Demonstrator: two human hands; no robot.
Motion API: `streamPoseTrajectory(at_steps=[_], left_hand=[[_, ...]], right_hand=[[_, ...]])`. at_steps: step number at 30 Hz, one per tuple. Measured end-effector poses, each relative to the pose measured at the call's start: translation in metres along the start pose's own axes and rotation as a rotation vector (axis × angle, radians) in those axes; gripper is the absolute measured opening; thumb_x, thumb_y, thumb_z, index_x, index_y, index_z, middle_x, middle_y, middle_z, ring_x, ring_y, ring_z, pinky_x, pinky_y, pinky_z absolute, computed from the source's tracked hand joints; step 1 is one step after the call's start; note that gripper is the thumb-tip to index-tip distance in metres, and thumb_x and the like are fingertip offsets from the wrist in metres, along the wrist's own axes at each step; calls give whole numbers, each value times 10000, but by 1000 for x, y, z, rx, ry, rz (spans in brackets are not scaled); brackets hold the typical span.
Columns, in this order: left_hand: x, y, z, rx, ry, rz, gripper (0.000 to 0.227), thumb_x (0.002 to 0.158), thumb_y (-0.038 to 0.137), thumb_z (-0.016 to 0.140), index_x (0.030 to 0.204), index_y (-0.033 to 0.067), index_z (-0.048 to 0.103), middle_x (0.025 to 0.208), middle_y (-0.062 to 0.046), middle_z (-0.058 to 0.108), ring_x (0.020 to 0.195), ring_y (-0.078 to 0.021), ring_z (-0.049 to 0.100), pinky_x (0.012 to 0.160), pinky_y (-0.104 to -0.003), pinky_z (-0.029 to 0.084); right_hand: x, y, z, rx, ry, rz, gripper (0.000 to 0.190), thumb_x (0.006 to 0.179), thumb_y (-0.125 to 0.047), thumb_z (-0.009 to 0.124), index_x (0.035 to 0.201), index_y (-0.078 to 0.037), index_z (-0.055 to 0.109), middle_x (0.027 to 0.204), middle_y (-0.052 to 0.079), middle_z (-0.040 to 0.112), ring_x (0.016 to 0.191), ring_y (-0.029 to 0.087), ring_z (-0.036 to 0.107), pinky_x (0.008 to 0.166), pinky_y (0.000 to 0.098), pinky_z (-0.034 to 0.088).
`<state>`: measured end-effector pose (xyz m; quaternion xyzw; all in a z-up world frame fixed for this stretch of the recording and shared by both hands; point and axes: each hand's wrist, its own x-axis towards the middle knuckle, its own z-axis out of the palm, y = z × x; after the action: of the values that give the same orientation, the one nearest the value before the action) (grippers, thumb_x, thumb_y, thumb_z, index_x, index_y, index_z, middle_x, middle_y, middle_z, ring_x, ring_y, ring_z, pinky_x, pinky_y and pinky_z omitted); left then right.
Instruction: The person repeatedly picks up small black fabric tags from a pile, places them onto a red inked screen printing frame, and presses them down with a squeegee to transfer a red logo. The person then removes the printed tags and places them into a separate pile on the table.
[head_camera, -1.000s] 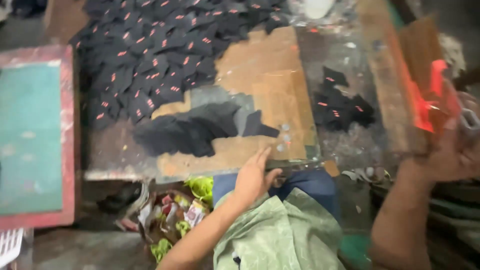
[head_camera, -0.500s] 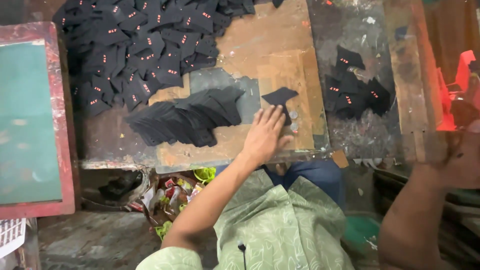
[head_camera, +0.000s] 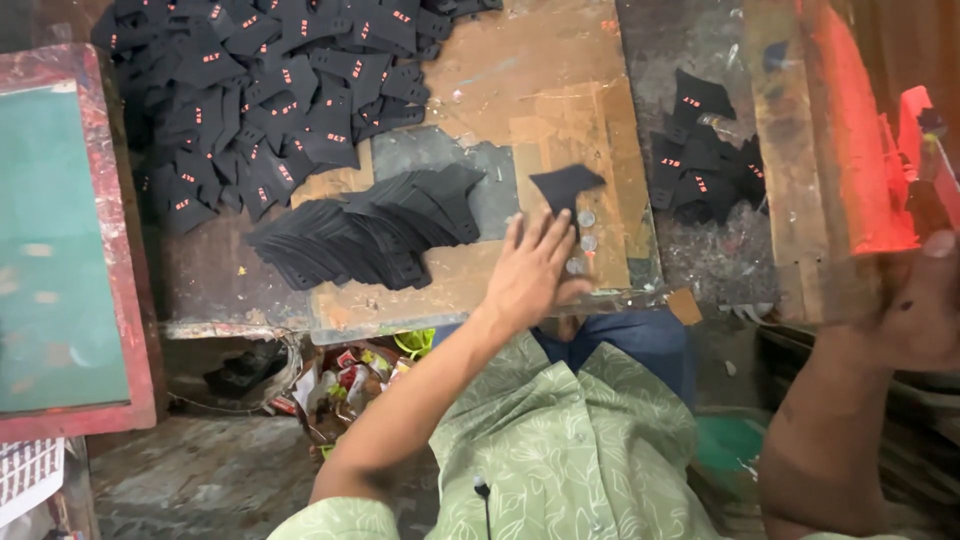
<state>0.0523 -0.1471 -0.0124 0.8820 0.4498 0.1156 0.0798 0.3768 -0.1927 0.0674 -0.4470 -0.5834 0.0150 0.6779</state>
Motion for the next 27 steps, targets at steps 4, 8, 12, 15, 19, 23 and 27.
streamPoseTrajectory(at_steps=[4, 8, 12, 15, 19, 23, 27], left_hand=[[-20, 18, -6, -78, -50, 38, 933, 856, 685, 569, 1466, -17, 495, 1594, -172, 404, 1490, -369, 341, 1236, -561, 182], [-25, 14, 2, -97, -23, 50, 918, 889, 690, 559, 1495, 5, 479, 1611, -157, 414, 1493, -370, 343, 1247, -572, 180], [-24, 20, -18, -156, -8, 58, 888, 866, 659, 611, 1488, 42, 468, 1570, -155, 437, 1463, -387, 361, 1198, -602, 209], [-21, 21, -61, -498, 113, -41, 788, 902, 540, 685, 1478, 47, 469, 1585, -166, 462, 1436, -372, 462, 1178, -521, 351], [-19, 29, -100, -1390, 288, -140, 697, 1016, 332, 688, 1554, 0, 396, 1566, -200, 511, 1398, -268, 557, 1133, -372, 491], [-21, 20, -47, -1112, 185, -639, 697, 940, 378, 667, 1517, 36, 478, 1259, -191, 734, 1103, -216, 712, 934, -313, 563], [-27, 10, -3, -986, 419, -619, 627, 977, 366, 688, 1443, -24, 530, 1344, -227, 668, 1222, -249, 682, 995, -354, 536]], right_hand=[[42, -71, 41, -413, -32, -172, 246, 1064, 75, 474, 1149, 230, 645, 1099, 327, 705, 900, 427, 694, 853, 522, 589], [25, -45, 24, 151, 35, 141, 274, 1109, -13, 517, 1290, 156, 635, 1266, 238, 720, 1068, 323, 721, 1032, 459, 630], [28, -43, 29, 188, 42, 65, 194, 1090, 20, 584, 1225, 146, 644, 1208, 210, 698, 1095, 300, 652, 997, 420, 546], [14, -42, 26, -97, -9, -8, 138, 1075, 27, 649, 1169, 124, 678, 1147, 185, 718, 1055, 286, 674, 960, 390, 536], [10, -77, 64, -257, -344, -5, 270, 943, 52, 592, 1191, 20, 692, 1161, 161, 712, 1146, 301, 689, 1037, 371, 530], [-7, -29, 100, -215, -521, -17, 266, 940, 36, 659, 1193, -34, 706, 1179, 154, 726, 1139, 332, 694, 1049, 419, 539], [-34, 0, 102, -256, -793, -7, 371, 832, 19, 676, 1192, -61, 714, 1200, 122, 725, 1157, 327, 669, 1103, 474, 474]])
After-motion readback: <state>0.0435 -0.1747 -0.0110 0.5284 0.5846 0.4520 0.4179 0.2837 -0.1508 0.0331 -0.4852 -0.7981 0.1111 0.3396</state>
